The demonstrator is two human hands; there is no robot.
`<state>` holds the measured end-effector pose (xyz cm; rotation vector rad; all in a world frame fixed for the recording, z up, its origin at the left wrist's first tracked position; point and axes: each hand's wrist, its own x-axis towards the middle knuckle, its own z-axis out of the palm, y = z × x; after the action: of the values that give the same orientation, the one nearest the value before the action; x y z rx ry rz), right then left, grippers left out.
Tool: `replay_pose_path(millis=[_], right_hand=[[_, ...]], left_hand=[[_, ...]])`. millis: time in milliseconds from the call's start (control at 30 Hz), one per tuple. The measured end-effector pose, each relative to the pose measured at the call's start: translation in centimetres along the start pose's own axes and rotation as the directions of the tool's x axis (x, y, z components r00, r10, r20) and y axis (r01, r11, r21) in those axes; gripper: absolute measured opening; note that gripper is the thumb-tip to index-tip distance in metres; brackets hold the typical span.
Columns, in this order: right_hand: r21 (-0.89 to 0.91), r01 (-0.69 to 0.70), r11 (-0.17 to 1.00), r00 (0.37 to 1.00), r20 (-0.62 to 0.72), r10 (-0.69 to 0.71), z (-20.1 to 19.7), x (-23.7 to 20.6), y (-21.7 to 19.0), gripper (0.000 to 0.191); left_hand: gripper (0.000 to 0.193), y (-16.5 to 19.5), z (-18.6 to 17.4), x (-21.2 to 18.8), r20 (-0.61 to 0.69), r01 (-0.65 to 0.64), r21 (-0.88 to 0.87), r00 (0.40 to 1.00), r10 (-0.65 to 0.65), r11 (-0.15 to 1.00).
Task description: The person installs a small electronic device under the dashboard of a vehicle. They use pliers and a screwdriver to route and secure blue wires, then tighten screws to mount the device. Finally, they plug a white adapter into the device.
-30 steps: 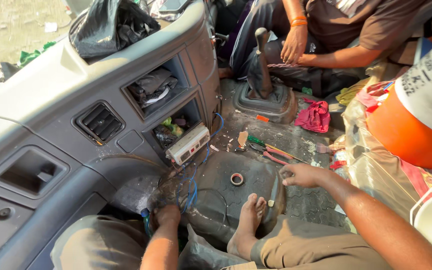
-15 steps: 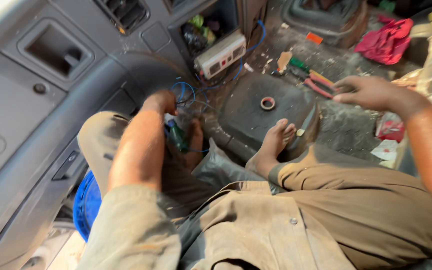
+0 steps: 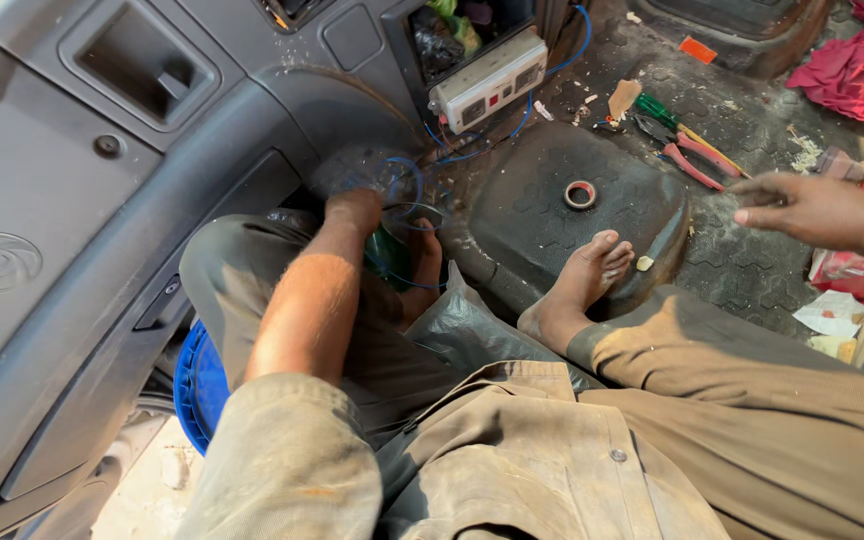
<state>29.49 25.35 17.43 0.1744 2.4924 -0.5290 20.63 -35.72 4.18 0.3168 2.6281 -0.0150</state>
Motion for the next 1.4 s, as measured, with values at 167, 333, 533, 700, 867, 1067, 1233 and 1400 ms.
replay_pose_path(millis=[167,333,533,700,867,1067,1233,1400], right_hand=[[-0.074,-0.102,0.992,0.993,0.044,0.106,1.2,-0.8,-1.3,0.069],[-0.012,0.019,1.000,0.992,0.123,-0.017,3.1,0.8,-1.9,0.066],[-0.110,-0.020,0.994,0.967,0.250,0.047,5.9,4.6,0.4,0.063],[-0.110,-0.051,0.993,0.940,0.330,0.085,7.6,5.5,1.5,0.064],[-0.176,-0.041,0.983,0.932,0.347,0.101,8.3,5.8,0.3,0.065],[-0.255,0.004,0.967,0.940,0.331,0.083,8.6,5.4,-1.0,0.067],[-0.278,0.026,0.960,0.938,0.339,0.073,9.0,5.5,-1.0,0.068],[-0.308,0.064,0.949,0.944,0.326,0.043,10.0,6.2,-1.6,0.075]], left_hand=[[0.032,4.4,4.3,1.7,0.069,0.081,-0.077,0.995,-0.076,0.994],[0.022,9.2,7.5,4.6,-0.069,0.119,-0.104,0.990,-0.126,0.987],[0.027,3.4,4.9,7.9,-0.252,0.343,-0.262,0.878,-0.407,0.902],[0.048,3.2,4.4,9.9,-0.189,0.246,-0.521,0.900,-0.392,0.817],[0.028,3.4,5.3,12.7,-0.210,0.309,-0.330,0.897,-0.388,0.892],[0.033,2.7,5.9,13.8,-0.363,0.250,-0.213,0.877,-0.314,0.945],[0.031,2.7,5.2,13.0,-0.280,0.278,-0.235,0.898,-0.339,0.931],[0.027,-1.7,5.4,10.9,-0.078,0.344,-0.286,0.922,-0.379,0.895]])
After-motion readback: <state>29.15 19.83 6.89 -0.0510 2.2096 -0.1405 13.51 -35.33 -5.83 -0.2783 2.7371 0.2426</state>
